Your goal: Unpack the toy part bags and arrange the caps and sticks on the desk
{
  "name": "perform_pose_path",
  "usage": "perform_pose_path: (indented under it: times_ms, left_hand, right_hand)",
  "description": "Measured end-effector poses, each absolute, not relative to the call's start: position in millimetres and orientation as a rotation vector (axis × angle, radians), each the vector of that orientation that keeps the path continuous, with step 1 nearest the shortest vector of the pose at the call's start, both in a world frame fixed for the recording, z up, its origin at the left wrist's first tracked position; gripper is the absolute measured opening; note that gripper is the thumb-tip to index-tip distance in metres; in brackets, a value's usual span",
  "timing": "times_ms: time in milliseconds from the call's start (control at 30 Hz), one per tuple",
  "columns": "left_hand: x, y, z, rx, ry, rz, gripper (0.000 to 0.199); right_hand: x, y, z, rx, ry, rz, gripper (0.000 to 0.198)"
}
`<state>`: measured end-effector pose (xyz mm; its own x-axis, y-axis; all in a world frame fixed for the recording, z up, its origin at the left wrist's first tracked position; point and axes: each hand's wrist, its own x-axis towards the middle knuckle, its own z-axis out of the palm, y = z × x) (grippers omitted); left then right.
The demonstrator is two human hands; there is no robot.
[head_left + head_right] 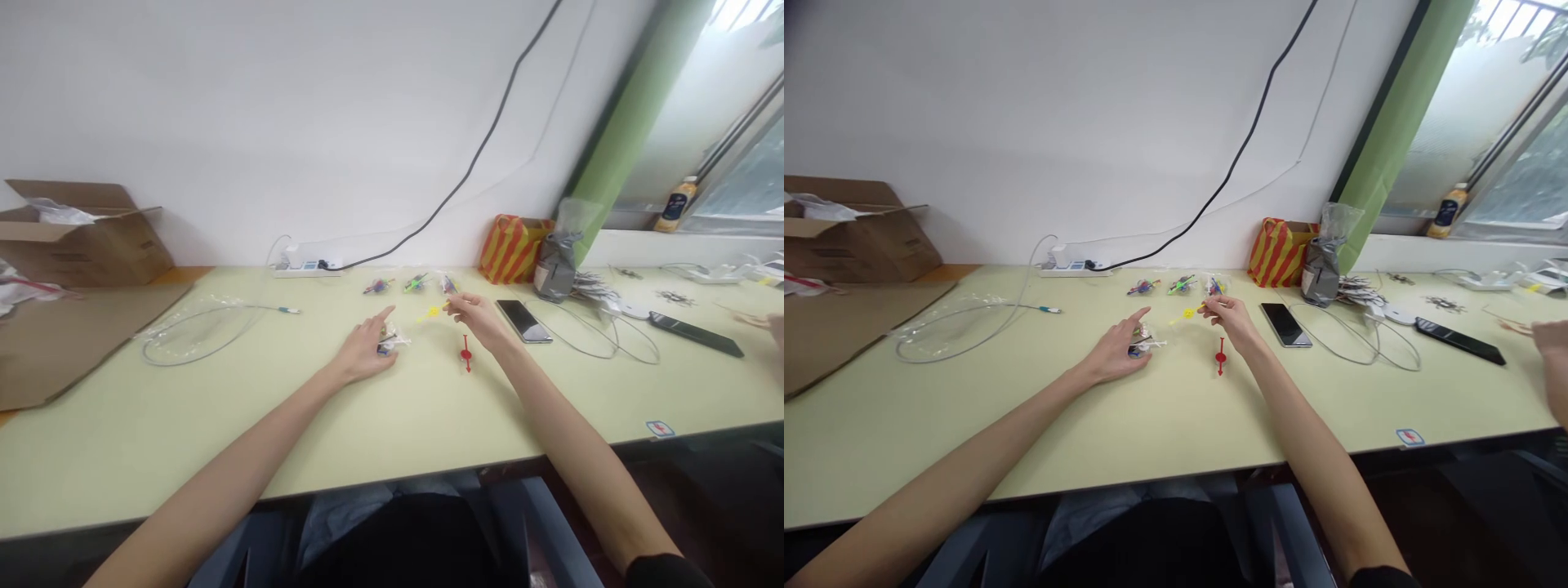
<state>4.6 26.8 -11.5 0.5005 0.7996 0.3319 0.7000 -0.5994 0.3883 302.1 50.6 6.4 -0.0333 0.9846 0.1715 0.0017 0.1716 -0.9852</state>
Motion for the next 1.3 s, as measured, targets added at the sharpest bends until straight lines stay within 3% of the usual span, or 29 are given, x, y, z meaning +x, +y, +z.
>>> perform_pose_path:
  times_ms: [333,1300]
  left_hand:
    - [5,27,-13,2.553,1.3,0.729,0.096]
    - [6,28,-16,2.574,1.234,0.759,0.096]
  right_hand:
    - [263,34,2,-1.033,-1.329,1.008,0.037]
    - [229,13,-4,-1.01,-1.515,1.19,0.036]
